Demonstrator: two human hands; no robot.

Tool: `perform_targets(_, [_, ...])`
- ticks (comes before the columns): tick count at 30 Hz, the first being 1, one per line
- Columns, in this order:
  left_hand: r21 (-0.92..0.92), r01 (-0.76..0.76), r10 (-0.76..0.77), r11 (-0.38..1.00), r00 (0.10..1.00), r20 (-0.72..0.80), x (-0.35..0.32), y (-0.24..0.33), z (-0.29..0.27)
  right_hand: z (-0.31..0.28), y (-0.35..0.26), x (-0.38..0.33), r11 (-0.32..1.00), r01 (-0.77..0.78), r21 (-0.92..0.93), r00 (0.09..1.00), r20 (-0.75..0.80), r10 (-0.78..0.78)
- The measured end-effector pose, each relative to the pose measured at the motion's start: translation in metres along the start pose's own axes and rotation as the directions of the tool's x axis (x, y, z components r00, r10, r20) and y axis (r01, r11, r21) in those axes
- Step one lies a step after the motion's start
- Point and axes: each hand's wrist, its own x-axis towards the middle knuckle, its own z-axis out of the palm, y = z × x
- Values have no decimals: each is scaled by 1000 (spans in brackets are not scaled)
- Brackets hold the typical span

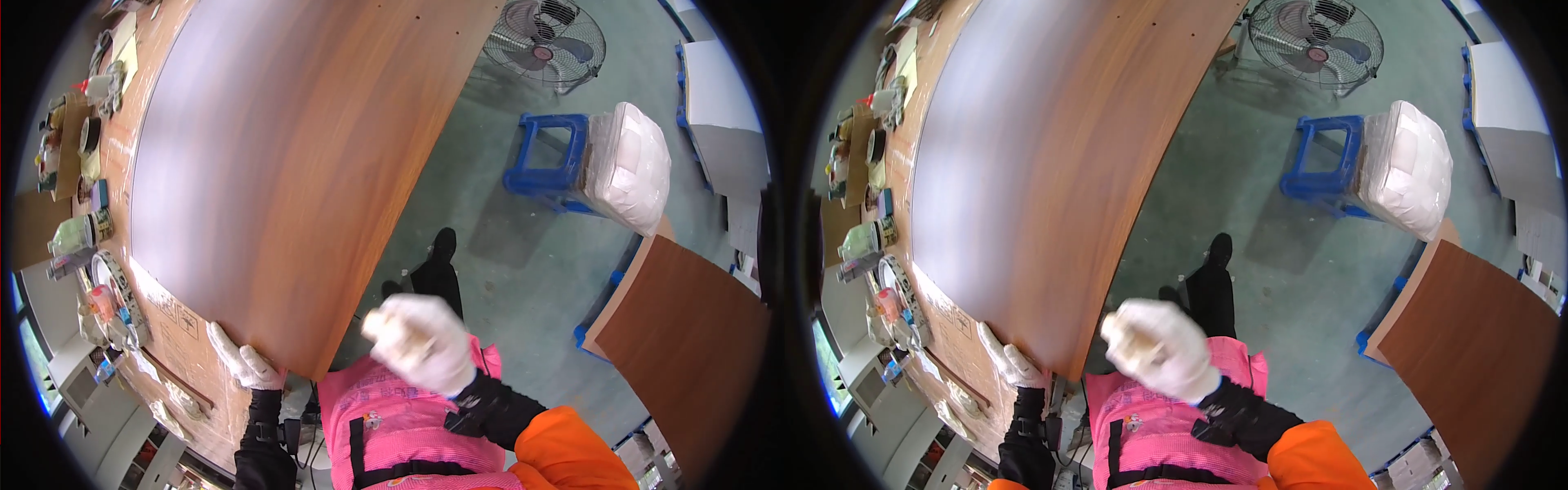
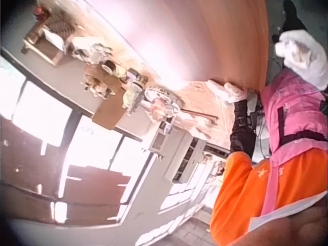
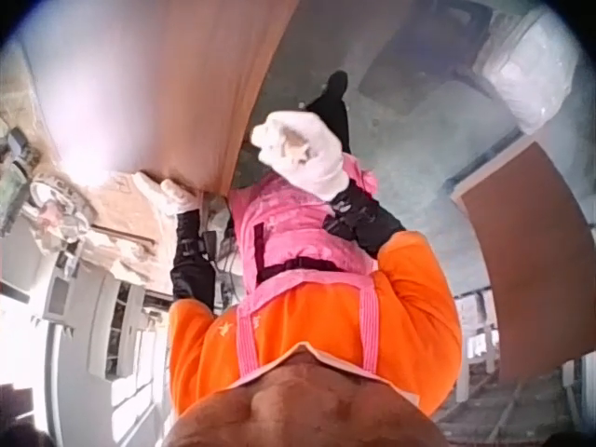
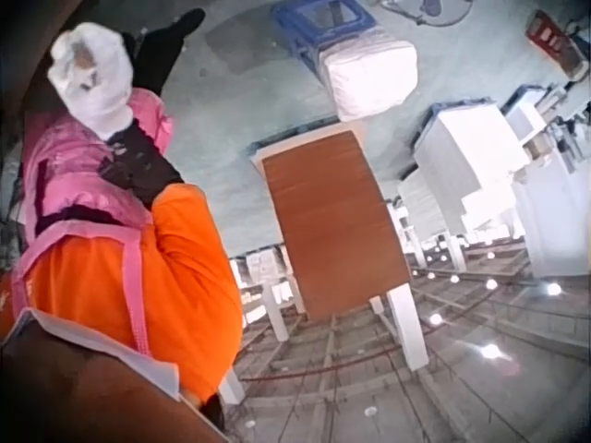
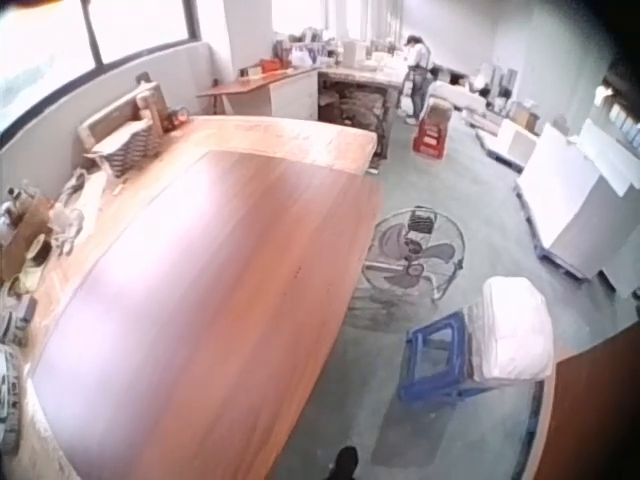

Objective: Applying a stain or finish to the surfaces and edges of wooden panels using a cloth applicator.

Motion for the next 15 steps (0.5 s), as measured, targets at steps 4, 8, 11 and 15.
perform_targets(4, [200, -99, 86, 975, 994, 74, 2, 2, -10, -29, -23, 26, 934, 348, -84, 796, -500, -341])
perform_targets(8, [222, -143, 133, 965, 989, 59, 3, 3, -11, -44, -36, 44, 937, 290, -194, 764, -542, -349])
perform_targets(11, [195, -141, 141, 971, 990, 13, 4, 2, -7, -42, -35, 50, 741, 298, -602, 710, -379, -594])
perform_targets(15, [197, -152, 160, 968, 987, -25, 5, 1, -5, -41, -29, 53, 590, 312, -745, 692, -248, -678])
